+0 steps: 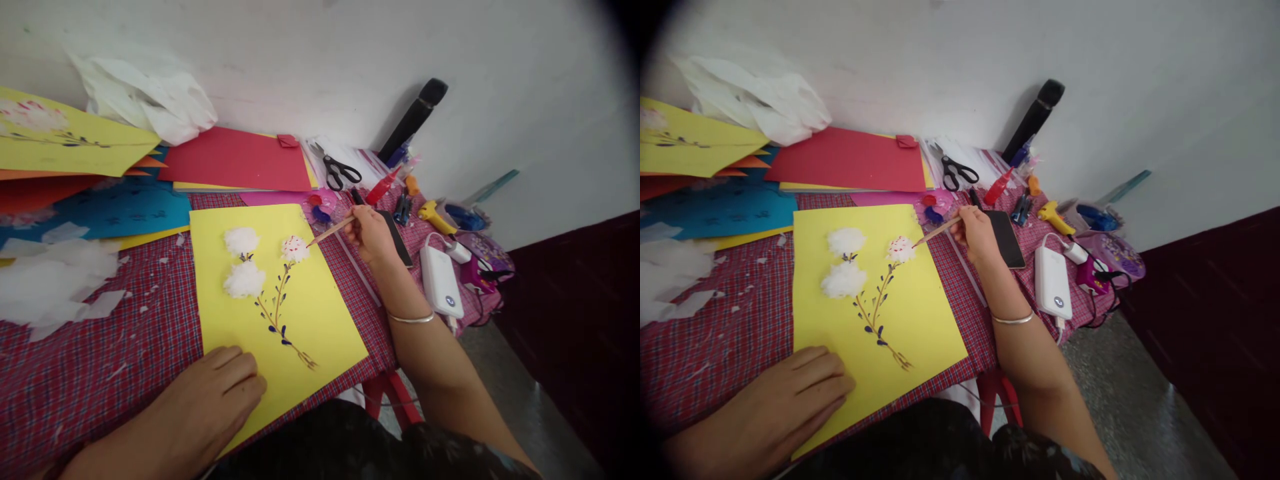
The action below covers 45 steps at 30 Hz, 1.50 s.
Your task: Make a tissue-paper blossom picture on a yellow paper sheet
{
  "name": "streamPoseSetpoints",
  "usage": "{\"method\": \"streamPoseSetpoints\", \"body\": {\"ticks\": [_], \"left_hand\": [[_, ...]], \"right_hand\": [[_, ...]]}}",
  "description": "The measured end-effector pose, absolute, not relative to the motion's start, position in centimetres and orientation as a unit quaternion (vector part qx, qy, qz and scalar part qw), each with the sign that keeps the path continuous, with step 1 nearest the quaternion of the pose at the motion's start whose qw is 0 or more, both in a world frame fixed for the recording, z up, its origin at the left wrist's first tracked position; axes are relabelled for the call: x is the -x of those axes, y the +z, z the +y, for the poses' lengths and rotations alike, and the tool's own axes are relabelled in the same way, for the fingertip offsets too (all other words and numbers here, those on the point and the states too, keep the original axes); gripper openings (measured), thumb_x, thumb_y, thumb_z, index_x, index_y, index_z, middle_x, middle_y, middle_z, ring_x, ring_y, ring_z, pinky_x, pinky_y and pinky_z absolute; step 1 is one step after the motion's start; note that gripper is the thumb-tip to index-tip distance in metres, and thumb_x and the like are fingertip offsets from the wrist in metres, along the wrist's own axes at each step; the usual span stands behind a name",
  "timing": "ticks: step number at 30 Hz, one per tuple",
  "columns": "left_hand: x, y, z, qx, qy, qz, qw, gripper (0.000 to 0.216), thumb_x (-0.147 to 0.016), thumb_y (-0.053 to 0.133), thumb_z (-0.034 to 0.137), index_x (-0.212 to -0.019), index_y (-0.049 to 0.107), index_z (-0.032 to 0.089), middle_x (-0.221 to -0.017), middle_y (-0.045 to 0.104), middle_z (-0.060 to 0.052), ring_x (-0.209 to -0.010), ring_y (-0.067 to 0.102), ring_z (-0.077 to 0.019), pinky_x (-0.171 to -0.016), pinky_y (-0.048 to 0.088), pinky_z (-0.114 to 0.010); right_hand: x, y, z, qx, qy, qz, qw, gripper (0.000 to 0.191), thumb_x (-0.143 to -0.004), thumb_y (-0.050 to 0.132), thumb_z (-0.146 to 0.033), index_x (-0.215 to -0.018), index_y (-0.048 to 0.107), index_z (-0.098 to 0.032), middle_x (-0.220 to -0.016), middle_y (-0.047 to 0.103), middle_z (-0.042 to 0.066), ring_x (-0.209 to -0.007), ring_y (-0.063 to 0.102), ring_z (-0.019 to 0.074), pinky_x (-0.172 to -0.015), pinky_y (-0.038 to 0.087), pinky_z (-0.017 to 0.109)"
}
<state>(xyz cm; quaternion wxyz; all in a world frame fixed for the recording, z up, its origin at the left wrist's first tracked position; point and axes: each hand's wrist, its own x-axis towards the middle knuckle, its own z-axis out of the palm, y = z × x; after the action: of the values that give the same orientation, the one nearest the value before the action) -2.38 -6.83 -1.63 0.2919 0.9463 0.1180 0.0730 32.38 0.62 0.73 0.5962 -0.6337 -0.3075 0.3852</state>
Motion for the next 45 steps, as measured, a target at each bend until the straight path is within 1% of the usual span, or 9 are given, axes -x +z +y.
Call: {"method": "streamPoseSetpoints", "body": {"ticks": [6,13,19,25,33,37,39,42,45], "left_hand": [[2.35,-1.44,-6.86,-0.946,0.085,0.124,0.288,0.028,-0.091,0.044,-0.002,-0.086,0.059,0.021,-0.086,0.062,0.000,-0.077,0.049,-0.0187,-0.071,0.036,-0.034],[2.14,-1.19,-6.83,-0.957,0.071,0.115,0.258,0.027,-0.087,0.047,-0.002,-0.086,0.059,0.022,-0.084,0.063,0.000,-0.075,0.050,-0.0180,-0.069,0.038,-0.033],[2.12,-1.16,-6.56,-0.952,0.092,0.110,0.270,0.030,-0.088,0.042,-0.002,-0.085,0.059,0.021,-0.084,0.062,-0.001,-0.074,0.050,-0.0186,-0.067,0.038,-0.033],[2.23,-0.97,-6.74,-0.959,0.077,0.106,0.252,0.028,-0.090,0.043,-0.001,-0.088,0.060,0.022,-0.085,0.063,-0.001,-0.075,0.050,-0.0179,-0.072,0.041,-0.031],[2.12,-0.97,-6.46,-0.953,0.094,0.103,0.269,0.027,-0.092,0.041,0.001,-0.086,0.058,0.021,-0.084,0.063,-0.001,-0.074,0.050,-0.0181,-0.068,0.040,-0.031],[2.14,-1.11,-6.57,-0.955,0.106,0.104,0.257,0.028,-0.089,0.042,-0.001,-0.085,0.058,0.021,-0.083,0.063,0.000,-0.073,0.050,-0.0181,-0.069,0.039,-0.031],[2.16,-1.16,-6.61,-0.956,0.103,0.106,0.252,0.029,-0.086,0.043,-0.003,-0.084,0.059,0.021,-0.083,0.063,0.000,-0.073,0.049,-0.0182,-0.069,0.039,-0.032],[2.15,-1.18,-6.62,-0.957,0.098,0.105,0.252,0.028,-0.086,0.044,-0.004,-0.083,0.058,0.021,-0.082,0.062,0.000,-0.074,0.049,-0.0183,-0.069,0.038,-0.032],[2.12,-1.21,-6.65,-0.957,0.099,0.104,0.252,0.029,-0.087,0.043,-0.004,-0.084,0.058,0.021,-0.082,0.061,0.000,-0.073,0.049,-0.0182,-0.068,0.038,-0.032]], "right_hand": [[-32.32,0.69,0.57,0.636,0.394,-0.310,0.587,0.027,-0.093,0.057,-0.032,-0.070,0.055,-0.020,-0.045,0.053,-0.006,-0.034,0.041,0.0051,-0.034,0.024,0.016],[-32.22,0.75,0.56,0.622,0.388,-0.304,0.608,0.027,-0.092,0.060,-0.037,-0.072,0.054,-0.020,-0.050,0.055,-0.005,-0.035,0.042,0.0047,-0.033,0.023,0.017],[-32.24,0.86,0.43,0.643,0.385,-0.302,0.589,0.025,-0.094,0.054,-0.025,-0.069,0.055,-0.020,-0.047,0.053,-0.005,-0.034,0.041,0.0047,-0.034,0.025,0.016],[-32.19,0.86,0.45,0.617,0.414,-0.304,0.597,0.026,-0.092,0.060,-0.033,-0.070,0.054,-0.020,-0.047,0.052,-0.006,-0.035,0.041,0.0051,-0.034,0.025,0.017],[-32.02,0.69,0.58,0.610,0.427,-0.293,0.600,0.027,-0.095,0.050,-0.022,-0.070,0.056,-0.019,-0.045,0.053,-0.006,-0.033,0.040,0.0047,-0.033,0.023,0.017],[-32.22,0.57,0.65,0.630,0.404,-0.307,0.588,0.027,-0.095,0.050,-0.020,-0.069,0.056,-0.018,-0.044,0.053,-0.006,-0.033,0.041,0.0047,-0.033,0.024,0.016],[-32.26,0.69,0.57,0.625,0.390,-0.304,0.603,0.026,-0.095,0.051,-0.021,-0.070,0.055,-0.018,-0.044,0.053,-0.006,-0.033,0.041,0.0044,-0.034,0.026,0.016],[-32.09,0.78,0.39,0.593,0.404,-0.317,0.620,0.024,-0.093,0.058,-0.032,-0.073,0.056,-0.019,-0.046,0.053,-0.007,-0.035,0.041,0.0045,-0.035,0.028,0.016],[-31.79,0.53,0.31,0.579,0.425,-0.366,0.592,0.026,-0.088,0.065,-0.041,-0.076,0.058,-0.019,-0.049,0.058,-0.005,-0.036,0.045,0.0053,-0.035,0.028,0.017]]}}
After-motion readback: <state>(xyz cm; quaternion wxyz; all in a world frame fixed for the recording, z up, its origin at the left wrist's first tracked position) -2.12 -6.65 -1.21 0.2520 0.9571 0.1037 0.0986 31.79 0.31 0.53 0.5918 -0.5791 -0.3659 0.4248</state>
